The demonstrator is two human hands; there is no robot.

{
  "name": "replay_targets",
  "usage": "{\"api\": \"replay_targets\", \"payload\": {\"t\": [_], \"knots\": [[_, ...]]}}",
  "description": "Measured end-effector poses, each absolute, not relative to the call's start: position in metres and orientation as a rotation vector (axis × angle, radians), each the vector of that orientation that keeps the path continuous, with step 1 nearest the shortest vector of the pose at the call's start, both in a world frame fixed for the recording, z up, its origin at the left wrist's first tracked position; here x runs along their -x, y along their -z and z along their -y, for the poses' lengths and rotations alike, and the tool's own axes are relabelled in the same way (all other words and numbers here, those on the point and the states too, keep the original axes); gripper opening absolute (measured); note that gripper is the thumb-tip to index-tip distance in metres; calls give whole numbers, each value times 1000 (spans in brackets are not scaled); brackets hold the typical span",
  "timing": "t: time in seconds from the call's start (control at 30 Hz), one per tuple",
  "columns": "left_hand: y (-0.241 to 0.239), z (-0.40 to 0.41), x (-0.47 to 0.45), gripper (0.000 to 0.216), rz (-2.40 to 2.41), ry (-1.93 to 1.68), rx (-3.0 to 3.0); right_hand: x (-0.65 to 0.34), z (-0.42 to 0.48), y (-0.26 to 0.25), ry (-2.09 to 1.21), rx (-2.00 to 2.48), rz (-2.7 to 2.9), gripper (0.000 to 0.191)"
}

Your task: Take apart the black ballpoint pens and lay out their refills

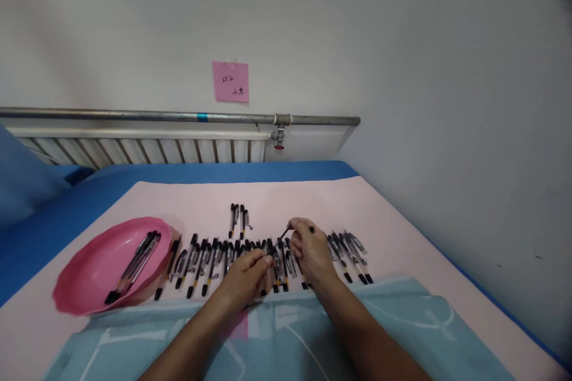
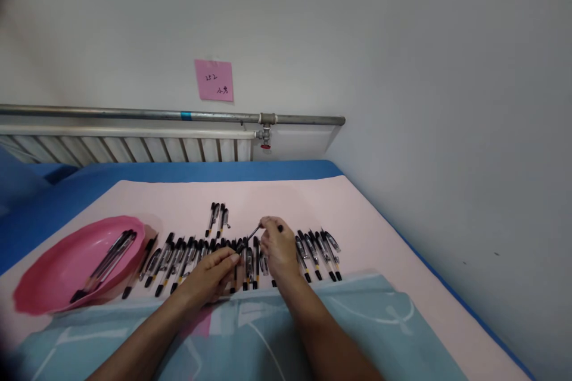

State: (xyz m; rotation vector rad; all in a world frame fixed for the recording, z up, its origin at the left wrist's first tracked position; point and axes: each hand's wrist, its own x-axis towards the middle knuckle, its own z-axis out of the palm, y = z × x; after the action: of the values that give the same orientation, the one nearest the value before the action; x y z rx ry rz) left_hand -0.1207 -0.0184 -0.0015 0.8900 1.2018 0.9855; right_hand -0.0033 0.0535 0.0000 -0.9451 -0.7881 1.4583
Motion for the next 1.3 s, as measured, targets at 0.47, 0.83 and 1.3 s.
{"api": "replay_targets", "payload": {"t": [0.47,0.83,1.3], "knots": [[10,15,140,46,-1168,-1136,-908,-3,-45,-1,-1766,964,967,20],[12,19,131,59,-1169,-1107,-1085,12,-31,7,-1960,932,1003,27],[3,27,140,28,-1607,-1028,-1583,8,-119,-16,-1643,1060,1012,27]]}}
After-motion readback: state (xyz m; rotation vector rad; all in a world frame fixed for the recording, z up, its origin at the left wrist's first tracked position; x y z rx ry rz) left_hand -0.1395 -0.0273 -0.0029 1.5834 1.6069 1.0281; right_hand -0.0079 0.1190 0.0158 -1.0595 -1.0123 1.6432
